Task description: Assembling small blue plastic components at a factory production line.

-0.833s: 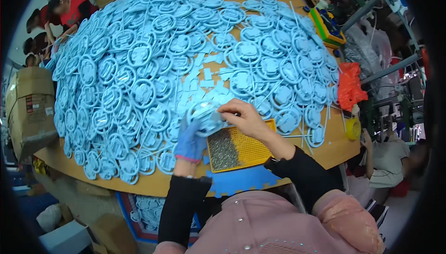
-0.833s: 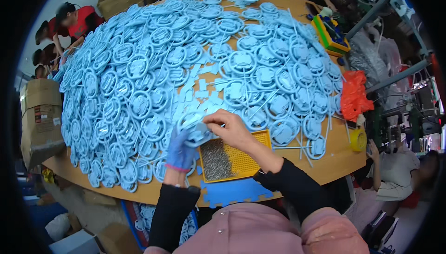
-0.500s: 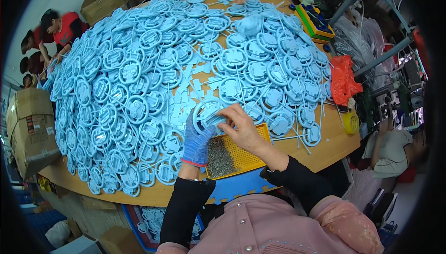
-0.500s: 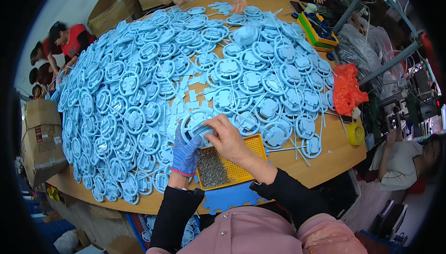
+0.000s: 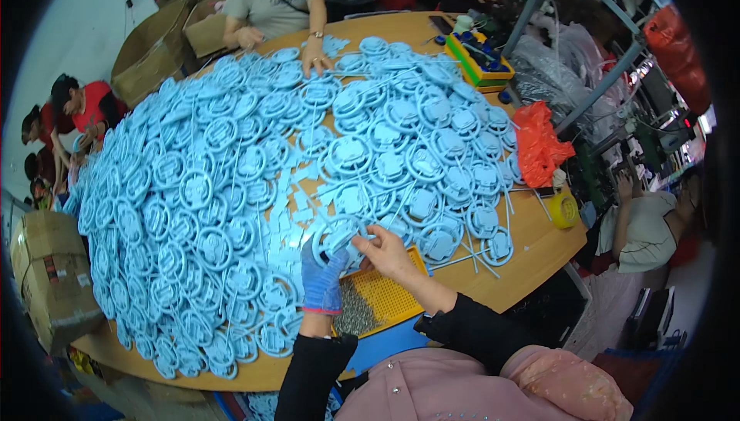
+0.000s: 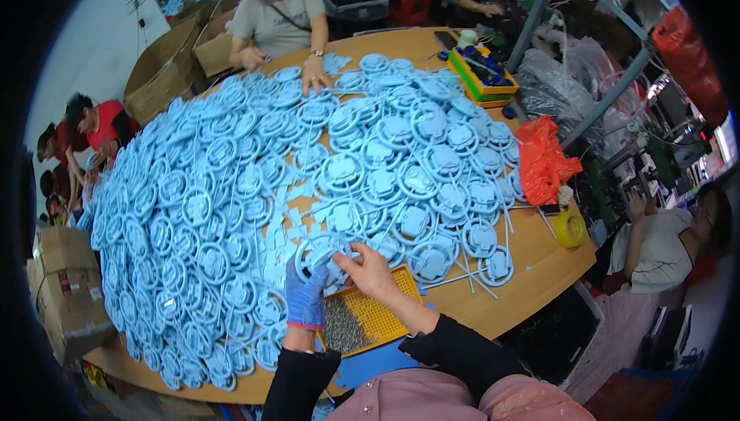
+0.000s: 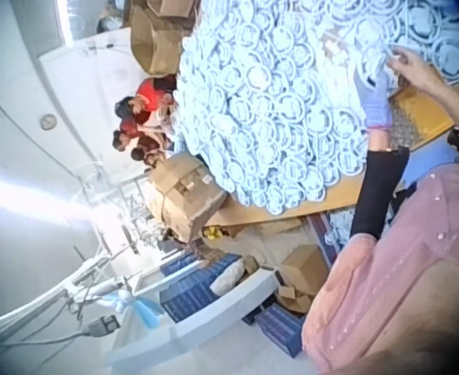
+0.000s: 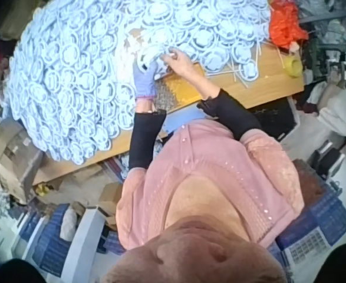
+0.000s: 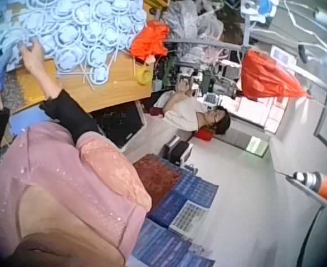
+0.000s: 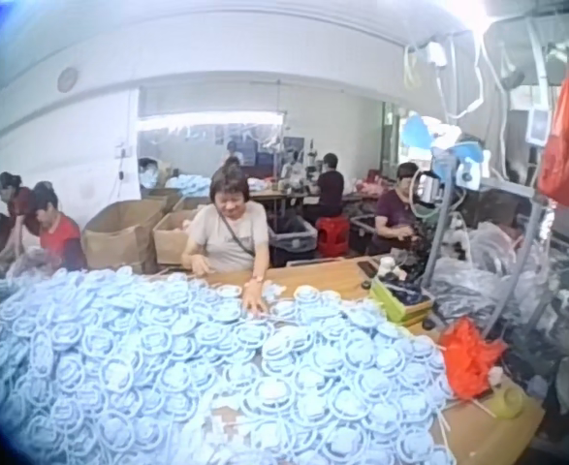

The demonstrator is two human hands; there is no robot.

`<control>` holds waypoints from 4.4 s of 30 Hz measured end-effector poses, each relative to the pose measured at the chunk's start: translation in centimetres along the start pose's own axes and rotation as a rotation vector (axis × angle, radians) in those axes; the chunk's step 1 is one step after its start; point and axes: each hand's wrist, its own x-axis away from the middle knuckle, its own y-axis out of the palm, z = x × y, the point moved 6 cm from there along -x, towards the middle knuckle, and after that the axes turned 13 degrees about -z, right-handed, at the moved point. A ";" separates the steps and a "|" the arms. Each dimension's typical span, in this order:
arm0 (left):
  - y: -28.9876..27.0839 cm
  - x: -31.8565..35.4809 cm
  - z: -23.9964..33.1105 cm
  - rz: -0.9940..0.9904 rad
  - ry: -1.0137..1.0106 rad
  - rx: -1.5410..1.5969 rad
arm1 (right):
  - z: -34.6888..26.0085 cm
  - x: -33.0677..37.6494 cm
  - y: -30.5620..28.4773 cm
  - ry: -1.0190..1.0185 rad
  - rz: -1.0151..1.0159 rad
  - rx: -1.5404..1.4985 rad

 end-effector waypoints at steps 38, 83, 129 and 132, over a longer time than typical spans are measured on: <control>3.1 -4.3 0.2 -0.148 0.098 -0.215 | 0.4 -2.7 -3.4 -0.094 -0.236 -0.335; -2.6 9.9 -7.7 -0.065 0.152 -1.155 | 11.5 13.1 -10.8 -0.097 0.152 0.850; -0.2 5.6 -6.3 -0.217 -0.010 -1.052 | -16.8 -43.2 -18.3 -0.016 0.099 1.384; -0.1 5.9 -5.1 -0.129 0.040 -1.097 | -17.8 -42.2 -16.0 -0.034 0.064 1.442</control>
